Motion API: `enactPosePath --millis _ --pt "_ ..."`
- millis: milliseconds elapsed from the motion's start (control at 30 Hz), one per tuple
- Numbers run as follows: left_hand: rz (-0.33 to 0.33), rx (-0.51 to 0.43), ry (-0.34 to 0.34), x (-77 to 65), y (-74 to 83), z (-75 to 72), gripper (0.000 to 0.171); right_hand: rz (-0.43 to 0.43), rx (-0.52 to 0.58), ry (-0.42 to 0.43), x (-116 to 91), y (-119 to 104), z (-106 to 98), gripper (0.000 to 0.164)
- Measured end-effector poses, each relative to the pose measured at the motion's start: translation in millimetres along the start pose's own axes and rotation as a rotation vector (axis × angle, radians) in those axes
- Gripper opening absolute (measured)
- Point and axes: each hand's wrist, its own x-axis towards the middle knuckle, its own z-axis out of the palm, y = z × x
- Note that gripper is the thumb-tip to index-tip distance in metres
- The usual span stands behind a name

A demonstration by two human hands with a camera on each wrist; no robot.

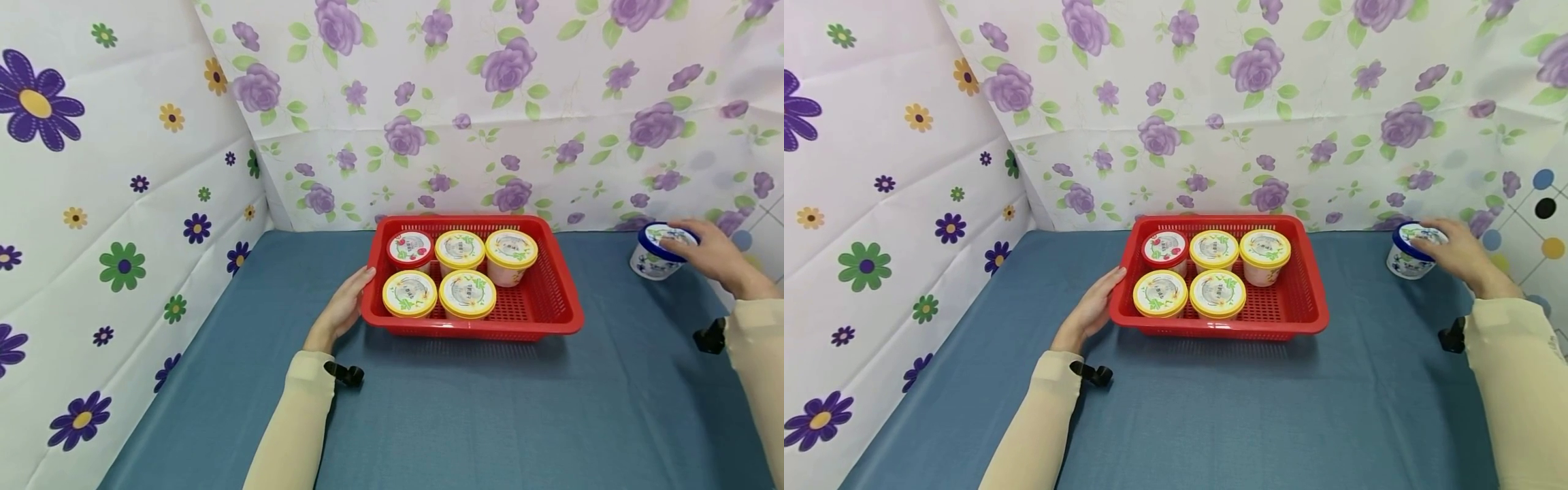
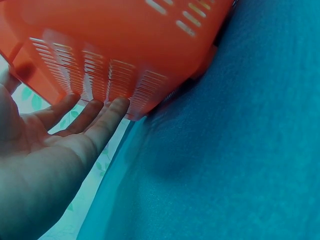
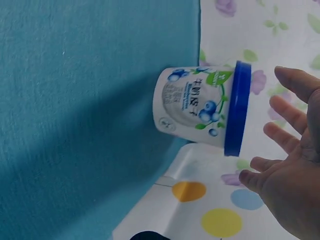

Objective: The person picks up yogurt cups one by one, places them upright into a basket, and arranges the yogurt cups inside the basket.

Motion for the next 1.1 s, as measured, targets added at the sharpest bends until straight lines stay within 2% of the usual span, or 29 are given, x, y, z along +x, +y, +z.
enactPosePath --millis 433,833,1100 --pt "-0.011 -0.003 -0.001 -4.7 -0.5 -1.2 0.058 0.004 -0.002 -0.012 1 16 10 0.083" --pt "-0.027 0.007 0.004 -3.1 -1.1 -0.4 0.059 0.017 0.071 -0.018 2 27 14 0.087" --pt "-0.029 0.014 0.013 -2.1 1.8 0.6 0.058 0.025 0.101 0.014 6 32 15 0.085"
